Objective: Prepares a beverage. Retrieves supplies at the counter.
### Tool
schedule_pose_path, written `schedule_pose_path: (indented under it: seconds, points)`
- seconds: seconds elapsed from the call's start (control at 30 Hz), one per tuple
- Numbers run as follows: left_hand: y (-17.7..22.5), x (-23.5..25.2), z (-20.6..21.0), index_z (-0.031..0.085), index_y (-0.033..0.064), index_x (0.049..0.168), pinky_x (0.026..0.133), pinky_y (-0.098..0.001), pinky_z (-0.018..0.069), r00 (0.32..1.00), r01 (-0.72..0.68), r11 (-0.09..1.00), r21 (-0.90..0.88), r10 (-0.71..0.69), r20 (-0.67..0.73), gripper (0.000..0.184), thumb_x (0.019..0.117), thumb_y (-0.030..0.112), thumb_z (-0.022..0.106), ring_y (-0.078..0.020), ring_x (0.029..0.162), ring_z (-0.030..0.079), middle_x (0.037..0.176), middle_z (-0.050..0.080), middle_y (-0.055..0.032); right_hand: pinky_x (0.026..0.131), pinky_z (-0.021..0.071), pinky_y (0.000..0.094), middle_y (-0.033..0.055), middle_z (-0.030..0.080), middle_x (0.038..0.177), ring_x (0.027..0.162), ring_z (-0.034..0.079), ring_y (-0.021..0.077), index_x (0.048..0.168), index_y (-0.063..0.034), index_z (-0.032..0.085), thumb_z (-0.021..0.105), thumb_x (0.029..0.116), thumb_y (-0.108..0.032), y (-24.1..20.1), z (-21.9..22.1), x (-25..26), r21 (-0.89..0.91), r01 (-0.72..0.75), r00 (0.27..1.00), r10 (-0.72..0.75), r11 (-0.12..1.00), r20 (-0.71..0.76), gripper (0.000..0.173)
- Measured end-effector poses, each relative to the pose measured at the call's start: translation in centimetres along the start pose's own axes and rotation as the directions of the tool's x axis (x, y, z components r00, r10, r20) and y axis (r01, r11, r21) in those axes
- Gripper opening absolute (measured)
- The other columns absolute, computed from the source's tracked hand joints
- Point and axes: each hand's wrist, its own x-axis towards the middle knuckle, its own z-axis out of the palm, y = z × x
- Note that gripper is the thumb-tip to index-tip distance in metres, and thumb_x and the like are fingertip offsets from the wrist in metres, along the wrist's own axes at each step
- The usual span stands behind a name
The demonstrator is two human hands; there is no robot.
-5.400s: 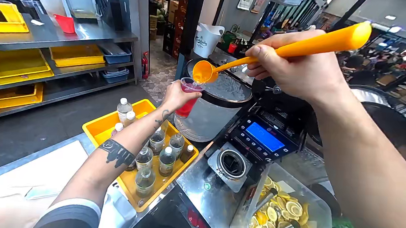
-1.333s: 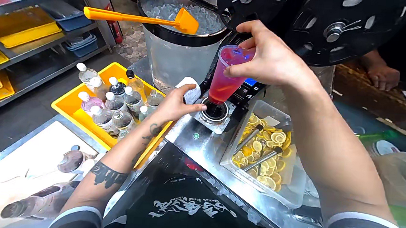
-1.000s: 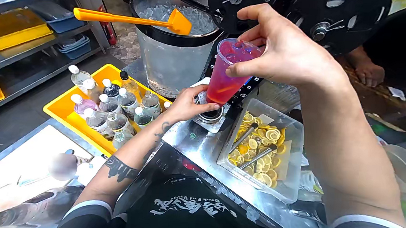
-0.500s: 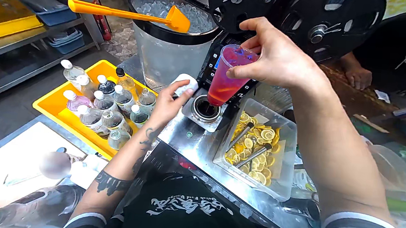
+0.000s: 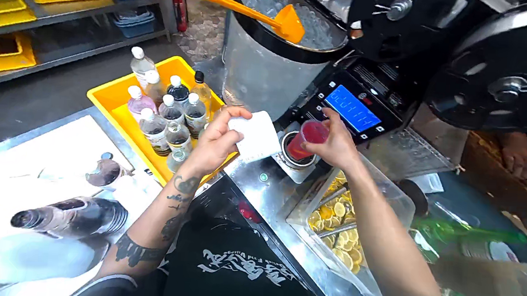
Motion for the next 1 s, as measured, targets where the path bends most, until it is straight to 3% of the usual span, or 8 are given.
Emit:
schedule_pose_path:
  seconds: [0.27, 0.33, 0.4, 0.5, 0.67, 0.77, 0.87, 1.0]
  points:
    - [2.3, -0.3, 0.9, 0.049, -0.0008, 0.136, 0.088, -0.0459, 0.0616, 0.995, -0.011, 0.99, -0.142, 0.026, 0.1, 0.039, 0.1056, 0.01, 0.027, -0.0255, 0.101, 0.072, 0.12, 0.067, -0.0185, 0.102, 0.048, 0.0645, 0.025, 0.057, 0.136, 0.124, 0.057, 0.0433, 0.158, -0.0088, 0.032, 0.092, 0.0687, -0.041, 3.0, 6.4, -1.2, -0.002, -0.099, 0.995, 0.099, 0.995, -0.024, 0.112]
    - [2.5, -0.4, 1.3, 0.05, 0.0018, 0.136, 0.089, -0.0448, 0.0615, 0.992, 0.03, 0.981, -0.19, -0.006, 0.127, 0.042, 0.1071, 0.023, 0.028, -0.0259, 0.104, 0.071, 0.122, 0.066, -0.0185, 0.104, 0.046, 0.065, 0.0251, 0.053, 0.142, 0.129, 0.054, 0.0438, 0.161, -0.01, 0.023, 0.093, 0.0688, -0.044, 2.9, 6.1, -1.7, 0.006, -0.107, 0.994, 0.107, 0.994, 0.006, 0.121]
    - [2.6, -0.5, 1.9, 0.052, 0.0059, 0.138, 0.081, -0.0415, 0.063, 0.987, 0.079, 0.98, -0.182, -0.05, 0.155, 0.05, 0.1069, 0.037, 0.029, -0.0243, 0.098, 0.072, 0.121, 0.066, -0.0175, 0.105, 0.0444, 0.0671, 0.0282, 0.041, 0.153, 0.134, 0.049, 0.0473, 0.165, -0.0109, 0.012, 0.094, 0.0694, -0.046, 2.2, 5.3, -2.9, 0.022, -0.105, 0.994, 0.104, 0.994, 0.025, 0.13]
    - [2.2, -0.1, 2.8, 0.051, 0.006, 0.141, 0.08, -0.0412, 0.0633, 0.975, 0.076, 0.987, -0.138, -0.044, 0.216, 0.056, 0.1063, 0.044, 0.029, -0.0242, 0.099, 0.072, 0.123, 0.066, -0.0179, 0.1, 0.0486, 0.066, 0.0263, 0.032, 0.16, 0.131, 0.053, 0.0457, 0.166, -0.0123, 0.014, 0.087, 0.0805, -0.044, 1.0, 3.1, -5.7, 0.051, -0.06, 0.998, 0.061, 0.997, -0.014, 0.116]
    - [1.5, 1.2, 4.5, 0.049, 0.0021, 0.142, 0.085, -0.0425, 0.063, 0.949, 0.05, 0.99, -0.129, -0.007, 0.315, 0.067, 0.1068, 0.057, 0.033, -0.0259, 0.104, 0.071, 0.124, 0.065, -0.0192, 0.097, 0.0577, 0.0503, 0.0138, 0.05, 0.151, 0.125, 0.062, 0.0275, 0.161, -0.0215, 0.033, 0.076, 0.0895, -0.044, 3.1, 0.1, -12.6, 0.322, -0.106, 0.961, 0.181, 0.941, -0.211, 0.086]
    - [0.8, 1.9, 5.8, 0.047, 0.0011, 0.144, 0.085, -0.0425, 0.0633, 0.928, 0.062, 0.992, -0.107, -0.018, 0.373, 0.079, 0.1025, 0.067, 0.034, -0.026, 0.105, 0.071, 0.126, 0.065, -0.0191, 0.086, 0.0622, 0.0407, 0.0156, 0.061, 0.135, 0.106, 0.07, 0.0213, 0.154, -0.0138, 0.045, 0.073, 0.0926, -0.036, 5.6, 0.1, -18.1, 0.451, -0.195, 0.855, 0.376, 0.871, -0.357, 0.071]
    - [0.2, 2.7, 7.5, 0.046, 0.0006, 0.146, 0.086, -0.0428, 0.063, 0.901, 0.097, 0.989, -0.114, -0.038, 0.433, 0.085, 0.1, 0.071, 0.034, -0.0266, 0.106, 0.07, 0.128, 0.064, -0.0197, 0.08, 0.0606, 0.0318, 0.016, 0.067, 0.122, 0.094, 0.07, 0.0152, 0.145, -0.0017, 0.051, 0.069, 0.0962, -0.029, 8.7, 2.2, -23.0, 0.458, -0.29, 0.755, 0.495, 0.84, -0.43, 0.059]
    - [-0.8, 3.8, 10.5, 0.047, 0.0009, 0.146, 0.086, -0.0431, 0.0627, 0.854, 0.166, 0.978, -0.123, -0.08, 0.513, 0.086, 0.0995, 0.072, 0.034, -0.0267, 0.107, 0.07, 0.129, 0.064, -0.0195, 0.075, 0.061, 0.0315, 0.0148, 0.07, 0.113, 0.086, 0.071, 0.0149, 0.138, 0.0013, 0.057, 0.065, 0.0984, -0.023, 11.2, 6.4, -26.9, 0.47, -0.357, 0.68, 0.57, 0.807, -0.461, 0.048]
